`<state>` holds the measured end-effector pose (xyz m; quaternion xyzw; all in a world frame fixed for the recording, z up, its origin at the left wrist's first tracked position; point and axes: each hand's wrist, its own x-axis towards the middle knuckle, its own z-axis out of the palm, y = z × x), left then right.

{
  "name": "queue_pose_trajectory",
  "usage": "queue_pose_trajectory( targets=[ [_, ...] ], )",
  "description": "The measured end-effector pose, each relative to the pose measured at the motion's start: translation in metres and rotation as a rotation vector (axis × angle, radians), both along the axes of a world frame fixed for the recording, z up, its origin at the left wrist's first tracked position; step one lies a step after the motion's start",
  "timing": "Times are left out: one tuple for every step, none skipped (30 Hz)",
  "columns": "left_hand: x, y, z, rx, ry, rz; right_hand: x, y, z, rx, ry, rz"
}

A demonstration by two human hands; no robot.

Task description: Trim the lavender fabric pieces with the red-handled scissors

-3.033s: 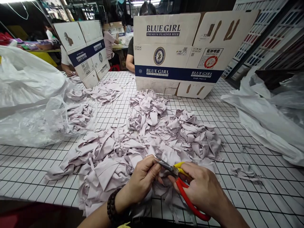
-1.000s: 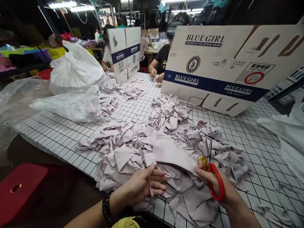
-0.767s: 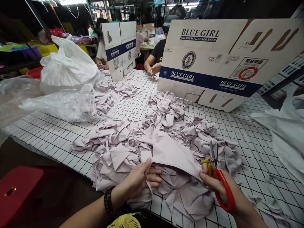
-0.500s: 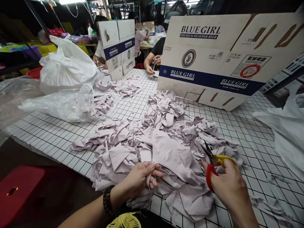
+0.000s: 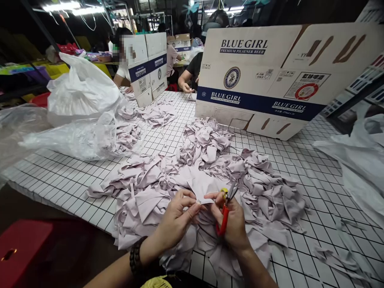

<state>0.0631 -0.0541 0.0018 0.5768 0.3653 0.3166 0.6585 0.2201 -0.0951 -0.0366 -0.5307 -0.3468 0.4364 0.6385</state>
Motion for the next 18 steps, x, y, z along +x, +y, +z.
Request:
queue_pose_trajectory(
  targets=[
    [-0.001,0.003,0.0,0.121,0.048,0.015,0.004,0.001,-0.001,-0.01,-0.02,0.026],
    [-0.001,0.006,0.0,0.203,0.073,0.012,0.007,0.001,-0.001,-0.026,-0.045,0.057],
    [-0.001,0.008,0.0,0.237,0.073,-0.017,0.009,0.001,-0.002,-0.045,-0.063,0.092],
    [0.001,0.011,-0.001,0.224,0.041,-0.065,0.01,0.001,-0.002,-0.068,-0.066,0.131],
    [0.003,0.013,-0.002,0.176,-0.015,-0.123,0.012,0.0,-0.001,-0.088,-0.058,0.172],
    [0.005,0.014,-0.004,0.113,-0.077,-0.178,0.014,-0.001,0.0,-0.1,-0.05,0.216],
    [0.008,0.015,-0.007,0.057,-0.132,-0.222,0.017,-0.002,0.003,-0.103,-0.057,0.251],
    [0.01,0.016,-0.009,0.024,-0.17,-0.246,0.021,-0.005,0.008,-0.102,-0.094,0.27],
    [0.012,0.017,-0.011,0.015,-0.19,-0.25,0.026,-0.009,0.013,-0.105,-0.172,0.278],
    [0.013,0.017,-0.013,0.027,-0.192,-0.24,0.032,-0.013,0.02,-0.115,-0.287,0.278],
    [0.014,0.018,-0.014,0.054,-0.178,-0.225,0.038,-0.018,0.026,-0.139,-0.421,0.272],
    [0.014,0.018,-0.014,0.088,-0.157,-0.211,0.043,-0.023,0.033,-0.178,-0.559,0.27],
    [0.014,0.019,-0.015,0.124,-0.129,-0.204,0.047,-0.028,0.04,-0.225,-0.689,0.273],
    [0.014,0.019,-0.015,0.164,-0.097,-0.204,0.049,-0.032,0.045,-0.269,-0.802,0.284],
    [0.013,0.02,-0.015,0.21,-0.061,-0.211,0.05,-0.035,0.049,-0.306,-0.896,0.288],
    [0.013,0.02,-0.015,0.262,-0.028,-0.22,0.05,-0.037,0.052,-0.337,-0.972,0.289],
    [0.012,0.021,-0.015,0.314,0.0,-0.228,0.048,-0.039,0.054,-0.36,-1.032,0.288],
    [0.012,0.021,-0.015,0.363,0.022,-0.234,0.046,-0.04,0.055,-0.375,-1.078,0.286]
  ],
)
